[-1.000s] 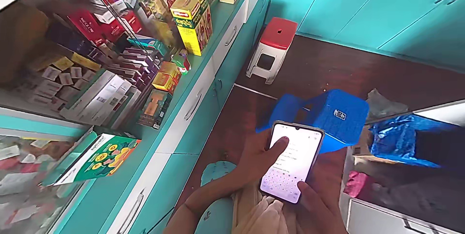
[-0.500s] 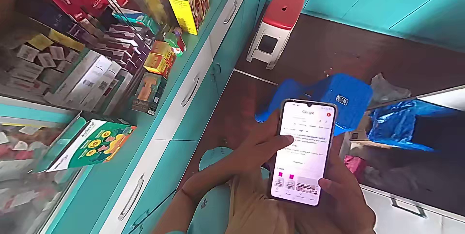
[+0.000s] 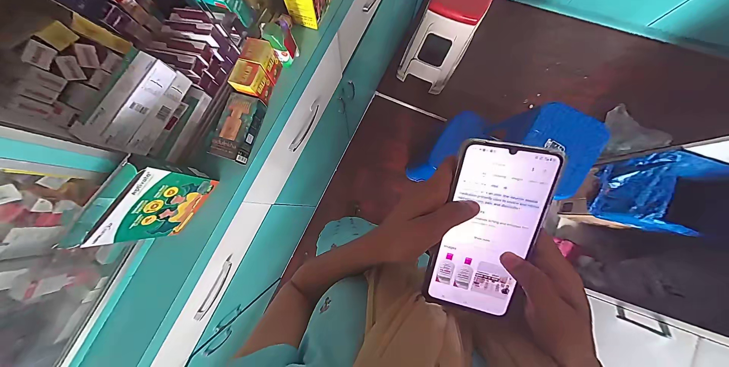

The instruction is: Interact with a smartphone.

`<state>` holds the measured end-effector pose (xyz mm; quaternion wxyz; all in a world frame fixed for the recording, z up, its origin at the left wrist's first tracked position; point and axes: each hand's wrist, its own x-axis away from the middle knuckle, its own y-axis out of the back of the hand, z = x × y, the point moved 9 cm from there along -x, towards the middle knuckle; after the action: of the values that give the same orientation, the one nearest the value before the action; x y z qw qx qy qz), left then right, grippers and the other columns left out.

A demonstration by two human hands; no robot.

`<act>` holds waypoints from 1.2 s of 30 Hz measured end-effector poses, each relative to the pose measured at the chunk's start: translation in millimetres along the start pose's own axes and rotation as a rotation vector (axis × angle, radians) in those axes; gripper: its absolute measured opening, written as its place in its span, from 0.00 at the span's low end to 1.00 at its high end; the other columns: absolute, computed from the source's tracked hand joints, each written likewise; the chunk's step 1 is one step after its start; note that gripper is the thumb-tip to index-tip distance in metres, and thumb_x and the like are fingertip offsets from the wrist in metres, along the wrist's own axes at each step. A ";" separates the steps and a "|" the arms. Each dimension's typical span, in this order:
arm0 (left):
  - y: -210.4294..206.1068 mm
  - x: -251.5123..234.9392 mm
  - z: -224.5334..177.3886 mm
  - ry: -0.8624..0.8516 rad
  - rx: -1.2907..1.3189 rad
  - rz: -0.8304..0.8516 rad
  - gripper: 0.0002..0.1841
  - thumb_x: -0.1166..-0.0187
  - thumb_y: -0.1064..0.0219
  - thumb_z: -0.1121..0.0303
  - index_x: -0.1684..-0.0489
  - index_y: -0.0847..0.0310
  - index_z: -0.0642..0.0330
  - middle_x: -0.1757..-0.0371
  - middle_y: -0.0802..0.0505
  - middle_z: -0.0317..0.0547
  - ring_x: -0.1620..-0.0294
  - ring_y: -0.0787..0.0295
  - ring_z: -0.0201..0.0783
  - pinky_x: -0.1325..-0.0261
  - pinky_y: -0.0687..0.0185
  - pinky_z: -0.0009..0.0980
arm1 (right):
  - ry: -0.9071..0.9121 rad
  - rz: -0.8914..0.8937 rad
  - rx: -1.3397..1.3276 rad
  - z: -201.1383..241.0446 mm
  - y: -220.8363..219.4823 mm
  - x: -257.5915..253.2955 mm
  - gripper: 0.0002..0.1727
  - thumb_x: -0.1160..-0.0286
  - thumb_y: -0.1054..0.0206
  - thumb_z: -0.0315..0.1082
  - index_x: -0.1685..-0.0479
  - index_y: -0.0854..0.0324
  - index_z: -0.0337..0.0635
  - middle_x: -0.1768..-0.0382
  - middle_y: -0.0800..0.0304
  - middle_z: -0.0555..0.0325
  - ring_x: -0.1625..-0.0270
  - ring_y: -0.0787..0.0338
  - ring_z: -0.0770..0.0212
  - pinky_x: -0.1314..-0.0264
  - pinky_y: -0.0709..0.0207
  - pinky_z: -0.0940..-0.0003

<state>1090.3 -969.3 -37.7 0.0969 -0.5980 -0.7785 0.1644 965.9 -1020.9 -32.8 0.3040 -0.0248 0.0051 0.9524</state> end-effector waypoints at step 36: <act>0.9 -5.0 4.5 0.043 -0.018 -0.025 0.24 0.18 0.54 0.76 0.22 0.46 0.70 0.49 0.15 0.39 0.49 0.14 0.19 0.42 0.15 0.23 | -0.018 -0.037 -0.049 -4.1 4.7 -1.4 0.22 0.22 0.51 0.25 0.30 0.31 0.46 0.43 0.11 0.88 0.39 0.15 0.87 0.32 0.21 0.86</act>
<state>1090.8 -974.6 -42.0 0.1102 -0.5927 -0.7849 0.1431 964.5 -1025.6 -36.9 0.3208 -0.0239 -0.0213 0.9466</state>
